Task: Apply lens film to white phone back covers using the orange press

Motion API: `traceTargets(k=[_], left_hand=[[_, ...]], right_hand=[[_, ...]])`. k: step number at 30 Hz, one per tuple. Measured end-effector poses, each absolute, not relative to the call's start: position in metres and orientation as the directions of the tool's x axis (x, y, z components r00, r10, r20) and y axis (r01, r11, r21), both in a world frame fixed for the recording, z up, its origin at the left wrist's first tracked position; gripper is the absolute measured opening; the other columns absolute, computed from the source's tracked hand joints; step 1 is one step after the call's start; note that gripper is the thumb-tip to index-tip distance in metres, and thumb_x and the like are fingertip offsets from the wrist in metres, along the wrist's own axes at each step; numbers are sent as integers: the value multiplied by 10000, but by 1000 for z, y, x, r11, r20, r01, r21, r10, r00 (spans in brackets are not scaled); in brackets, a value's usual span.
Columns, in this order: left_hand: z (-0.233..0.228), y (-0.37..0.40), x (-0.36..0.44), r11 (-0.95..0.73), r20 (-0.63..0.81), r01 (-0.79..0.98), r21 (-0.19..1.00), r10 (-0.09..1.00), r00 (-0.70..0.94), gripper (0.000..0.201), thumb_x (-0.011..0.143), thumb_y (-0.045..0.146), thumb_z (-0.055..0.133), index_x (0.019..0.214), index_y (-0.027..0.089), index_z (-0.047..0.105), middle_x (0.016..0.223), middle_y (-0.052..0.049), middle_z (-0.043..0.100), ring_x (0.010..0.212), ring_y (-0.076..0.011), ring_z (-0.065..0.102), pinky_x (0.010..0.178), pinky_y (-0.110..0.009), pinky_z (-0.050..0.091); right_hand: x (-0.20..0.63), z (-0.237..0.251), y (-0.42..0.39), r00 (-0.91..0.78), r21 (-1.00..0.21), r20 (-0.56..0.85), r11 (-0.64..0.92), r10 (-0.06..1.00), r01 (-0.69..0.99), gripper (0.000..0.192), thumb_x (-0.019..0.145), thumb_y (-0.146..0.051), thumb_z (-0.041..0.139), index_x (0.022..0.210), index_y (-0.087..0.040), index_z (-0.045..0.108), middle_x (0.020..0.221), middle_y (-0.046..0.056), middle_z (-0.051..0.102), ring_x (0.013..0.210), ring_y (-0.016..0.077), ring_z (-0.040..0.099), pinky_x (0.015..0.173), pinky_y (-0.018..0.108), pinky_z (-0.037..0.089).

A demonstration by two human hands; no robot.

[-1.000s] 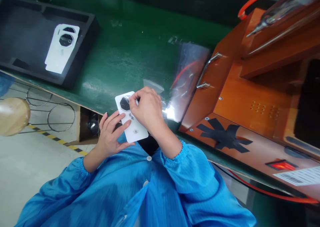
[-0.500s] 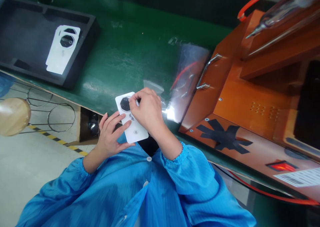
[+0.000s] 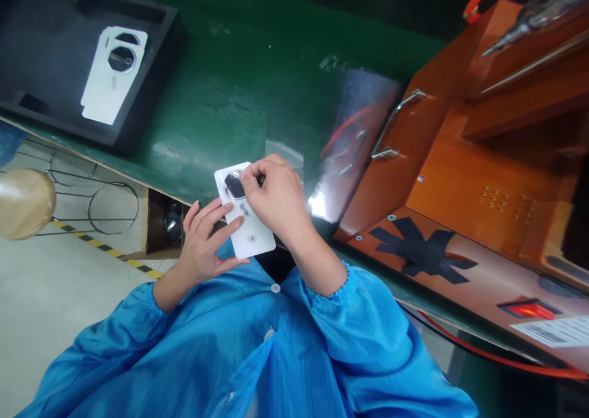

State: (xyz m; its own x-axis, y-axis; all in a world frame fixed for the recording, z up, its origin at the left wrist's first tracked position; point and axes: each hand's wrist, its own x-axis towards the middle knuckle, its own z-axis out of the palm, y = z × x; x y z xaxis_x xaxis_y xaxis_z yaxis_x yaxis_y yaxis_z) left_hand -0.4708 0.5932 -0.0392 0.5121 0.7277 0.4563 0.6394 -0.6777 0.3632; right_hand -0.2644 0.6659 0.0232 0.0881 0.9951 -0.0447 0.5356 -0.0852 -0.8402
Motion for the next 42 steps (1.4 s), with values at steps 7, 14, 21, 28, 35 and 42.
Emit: traceTargets(k=[7,14,21,28,35,42], left_hand=[[-39,593,-470,-670,450,638,380,736,505,683,944,724,695,1444,259,677,1493,-133,683,1489,-331,563,1353,-500,204],[-41,593,-470,-673,451,631,386,734,507,663,947,683,713,1458,263,662,1504,-130,675,1502,-334,549,1353,-507,200],[-40,594,-471,-687,465,629,364,719,516,639,968,683,688,1412,223,677,1483,-156,677,1492,-320,557,1353,-500,202],[-41,594,-470,-677,459,638,365,728,509,664,954,707,689,1449,265,660,1484,-130,685,1487,-326,565,1347,-507,219],[-40,594,-471,-677,461,633,376,729,506,653,956,682,702,1446,252,660,1487,-138,681,1489,-327,561,1351,-506,208],[-40,593,-470,-667,443,639,383,740,506,665,944,693,710,1455,270,664,1494,-133,678,1490,-338,558,1349,-521,208]], right_hand=[[-269,15,666,104,-794,-33,-89,994,601,167,918,-264,627,791,-218,724,890,45,684,869,218,628,913,433,483],[-272,14,666,137,-774,-2,-88,991,627,155,903,-239,624,788,-219,727,916,57,695,886,236,640,946,468,489],[-271,11,666,132,-750,21,-71,991,658,169,921,-262,606,793,-227,710,930,67,690,911,253,636,944,473,494],[-271,11,666,128,-732,22,-71,992,677,170,933,-261,599,800,-221,697,951,73,697,911,253,640,940,467,492],[-272,14,665,138,-697,17,-87,990,711,157,932,-241,607,809,-212,701,979,97,704,956,282,652,939,487,488],[-271,11,665,124,-707,55,-50,991,705,160,933,-275,623,800,-228,698,957,84,703,925,266,640,920,475,498]])
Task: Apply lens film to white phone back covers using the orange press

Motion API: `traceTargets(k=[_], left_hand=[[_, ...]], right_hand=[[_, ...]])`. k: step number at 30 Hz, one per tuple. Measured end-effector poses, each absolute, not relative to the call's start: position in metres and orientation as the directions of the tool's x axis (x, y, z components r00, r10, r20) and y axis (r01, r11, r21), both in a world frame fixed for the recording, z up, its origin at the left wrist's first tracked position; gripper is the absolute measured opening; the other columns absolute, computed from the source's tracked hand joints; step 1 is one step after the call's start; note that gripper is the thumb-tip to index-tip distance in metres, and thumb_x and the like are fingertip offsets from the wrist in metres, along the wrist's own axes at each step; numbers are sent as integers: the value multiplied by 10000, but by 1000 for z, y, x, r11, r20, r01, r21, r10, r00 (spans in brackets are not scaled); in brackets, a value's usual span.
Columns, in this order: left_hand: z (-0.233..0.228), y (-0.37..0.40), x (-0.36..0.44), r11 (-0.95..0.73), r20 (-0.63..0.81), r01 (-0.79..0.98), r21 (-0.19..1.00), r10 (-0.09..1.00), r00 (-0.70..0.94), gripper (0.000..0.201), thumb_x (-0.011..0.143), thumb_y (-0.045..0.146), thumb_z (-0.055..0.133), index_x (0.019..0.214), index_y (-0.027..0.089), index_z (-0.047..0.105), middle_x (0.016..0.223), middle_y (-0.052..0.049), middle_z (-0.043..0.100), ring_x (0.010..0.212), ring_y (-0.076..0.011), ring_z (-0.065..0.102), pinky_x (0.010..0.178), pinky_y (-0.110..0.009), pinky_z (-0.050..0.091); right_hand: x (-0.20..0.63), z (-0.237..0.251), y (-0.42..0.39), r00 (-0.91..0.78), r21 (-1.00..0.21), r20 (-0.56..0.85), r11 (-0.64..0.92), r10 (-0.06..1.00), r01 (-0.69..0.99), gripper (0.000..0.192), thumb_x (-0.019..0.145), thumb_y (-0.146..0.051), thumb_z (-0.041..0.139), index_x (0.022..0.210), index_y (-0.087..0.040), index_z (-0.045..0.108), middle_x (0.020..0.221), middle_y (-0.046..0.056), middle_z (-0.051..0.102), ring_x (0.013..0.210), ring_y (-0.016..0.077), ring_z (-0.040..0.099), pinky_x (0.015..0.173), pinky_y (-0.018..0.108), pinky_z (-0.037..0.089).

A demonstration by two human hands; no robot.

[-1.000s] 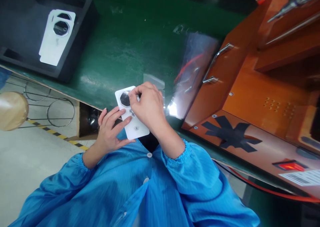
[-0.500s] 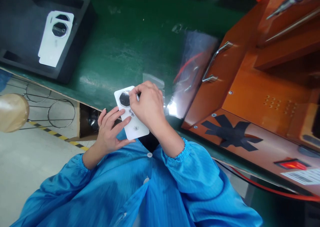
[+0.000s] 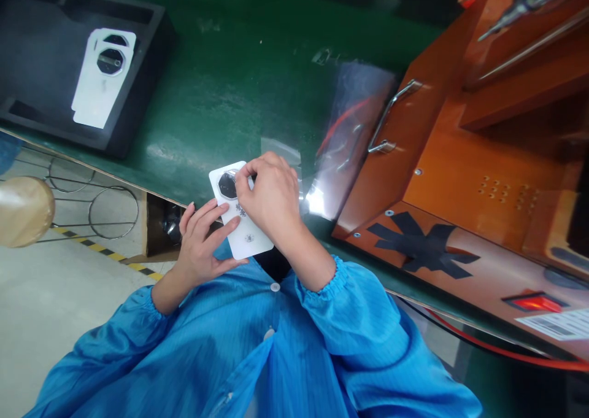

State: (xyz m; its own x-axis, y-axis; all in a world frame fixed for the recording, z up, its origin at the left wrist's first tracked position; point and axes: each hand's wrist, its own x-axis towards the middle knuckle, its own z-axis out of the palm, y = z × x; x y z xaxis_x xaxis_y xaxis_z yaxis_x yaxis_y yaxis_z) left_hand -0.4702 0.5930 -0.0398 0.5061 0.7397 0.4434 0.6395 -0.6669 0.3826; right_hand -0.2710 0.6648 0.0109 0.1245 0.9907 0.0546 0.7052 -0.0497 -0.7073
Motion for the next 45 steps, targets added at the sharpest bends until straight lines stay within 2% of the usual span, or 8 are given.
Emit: traceTargets(k=[19,22,25,28,33,37,41,45], left_hand=[[-38,593,-471,-674,445,641,368,732,515,694,926,711,724,1448,257,666,1495,-147,678,1487,-344,561,1342,-524,224],[-36,592,-471,-674,450,638,371,732,511,694,949,729,682,1439,238,671,1490,-165,677,1485,-342,564,1341,-525,219],[-31,593,-470,-657,436,638,402,750,497,685,975,751,616,1429,242,680,1481,-163,680,1484,-347,564,1330,-535,234],[-24,596,-469,-650,443,630,424,756,481,683,1000,749,559,1434,233,666,1470,-175,674,1473,-364,566,1308,-564,266],[-4,600,-473,-716,469,550,430,698,541,644,1035,680,520,1513,254,587,1491,-180,628,1429,-379,573,1269,-611,317],[24,627,-469,-731,655,336,594,682,325,654,1019,722,481,1424,245,670,1335,-128,682,1146,-309,684,1012,-472,558],[75,656,-405,-615,437,354,704,769,466,219,1004,439,648,1109,299,780,1077,-25,783,960,-249,756,824,-381,625],[116,672,-294,-543,263,139,828,595,759,247,1000,443,650,1075,263,802,978,-35,834,792,-214,778,671,-333,633]], right_hand=[[-257,20,648,124,-599,188,14,974,801,245,987,-271,617,1166,-211,773,1149,124,711,1016,299,676,922,503,506],[-248,32,620,-58,-555,280,211,958,805,315,1023,-226,545,1272,-179,732,1177,143,732,1060,309,698,895,488,535],[-244,40,583,-338,-514,241,415,910,751,472,1001,-121,489,1452,-164,622,1410,172,695,1279,319,663,979,495,551],[-250,35,557,-412,-436,196,455,890,776,566,986,-85,497,1550,-110,540,1590,209,587,1444,338,584,1084,532,549],[-256,28,550,-316,-266,507,494,802,828,346,1098,-160,468,1321,-82,719,1394,172,745,1339,301,686,1035,446,627],[-219,46,528,-230,-204,734,530,639,823,243,1082,-190,565,1191,-156,779,1279,92,805,1347,222,692,1068,356,625],[-171,64,457,-168,-137,733,385,660,913,226,1029,-193,630,1186,-220,790,1256,85,816,1373,241,685,1067,385,642],[-127,64,393,24,-88,751,64,660,994,483,1000,-134,552,1458,-210,684,1316,110,788,1258,302,752,947,450,676]])
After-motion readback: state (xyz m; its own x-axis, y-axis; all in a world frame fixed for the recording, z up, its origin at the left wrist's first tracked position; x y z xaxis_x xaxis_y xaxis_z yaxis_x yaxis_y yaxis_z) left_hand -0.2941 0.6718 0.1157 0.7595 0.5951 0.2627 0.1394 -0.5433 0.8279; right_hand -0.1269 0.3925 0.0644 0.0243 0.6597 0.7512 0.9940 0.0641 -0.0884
